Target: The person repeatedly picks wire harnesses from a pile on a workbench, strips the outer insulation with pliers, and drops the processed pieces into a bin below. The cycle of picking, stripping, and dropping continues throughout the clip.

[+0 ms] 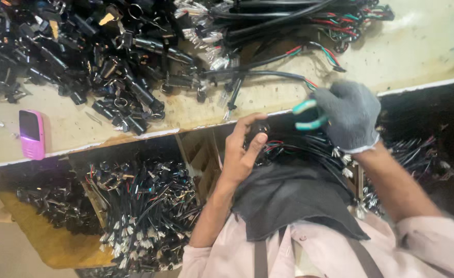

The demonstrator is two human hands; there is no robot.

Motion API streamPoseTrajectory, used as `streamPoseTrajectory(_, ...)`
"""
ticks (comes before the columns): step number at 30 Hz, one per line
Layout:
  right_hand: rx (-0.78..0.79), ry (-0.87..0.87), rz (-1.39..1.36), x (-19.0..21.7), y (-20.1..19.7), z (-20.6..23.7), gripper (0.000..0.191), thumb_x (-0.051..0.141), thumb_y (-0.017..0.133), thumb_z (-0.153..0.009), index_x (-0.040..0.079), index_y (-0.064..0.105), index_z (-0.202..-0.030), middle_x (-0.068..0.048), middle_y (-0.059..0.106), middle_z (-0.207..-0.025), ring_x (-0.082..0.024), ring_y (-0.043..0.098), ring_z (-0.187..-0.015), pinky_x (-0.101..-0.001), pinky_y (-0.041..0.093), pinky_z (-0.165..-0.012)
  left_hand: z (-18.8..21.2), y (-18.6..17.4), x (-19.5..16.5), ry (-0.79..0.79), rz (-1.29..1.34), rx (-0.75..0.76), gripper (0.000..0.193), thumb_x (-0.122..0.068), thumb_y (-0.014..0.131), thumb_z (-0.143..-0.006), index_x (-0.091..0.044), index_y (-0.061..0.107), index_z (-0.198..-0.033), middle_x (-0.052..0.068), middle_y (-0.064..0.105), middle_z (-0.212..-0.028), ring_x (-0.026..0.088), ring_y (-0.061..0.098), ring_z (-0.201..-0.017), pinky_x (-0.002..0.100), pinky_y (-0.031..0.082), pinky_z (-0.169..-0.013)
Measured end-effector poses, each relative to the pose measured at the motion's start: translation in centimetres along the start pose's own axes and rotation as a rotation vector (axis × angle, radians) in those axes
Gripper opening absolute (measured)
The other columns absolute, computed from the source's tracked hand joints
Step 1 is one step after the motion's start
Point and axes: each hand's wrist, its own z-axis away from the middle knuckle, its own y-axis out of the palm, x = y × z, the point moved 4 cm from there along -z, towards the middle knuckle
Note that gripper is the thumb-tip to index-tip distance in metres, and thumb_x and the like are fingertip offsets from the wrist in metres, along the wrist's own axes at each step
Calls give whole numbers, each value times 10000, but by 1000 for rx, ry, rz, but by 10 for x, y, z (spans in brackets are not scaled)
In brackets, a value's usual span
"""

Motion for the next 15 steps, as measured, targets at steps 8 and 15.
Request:
streamPoseTrajectory(8, 267, 108, 146, -9, 10, -8, 150, 133, 725, -997, 57, 643, -1097, -127, 626, -866, -300, 629, -634, -411, 482, -536, 0, 12, -4, -73, 282, 218, 386, -324, 619, -1095, -34, 641, -1348, 6, 575, -959, 92, 545, -865, 244, 477, -814)
streamPoseTrajectory(15, 202, -16, -602, -10, -6, 2, 285, 191, 735, -806, 81, 646, -1054, -101, 685, -950, -265, 696, -828, -370, 552, -735, 2, 25, 3, -61, 303, 260, 345, -241, 599, -1107, -4, 611, -1359, 44, 629, -991, 130, 582, -913, 249, 463, -834)
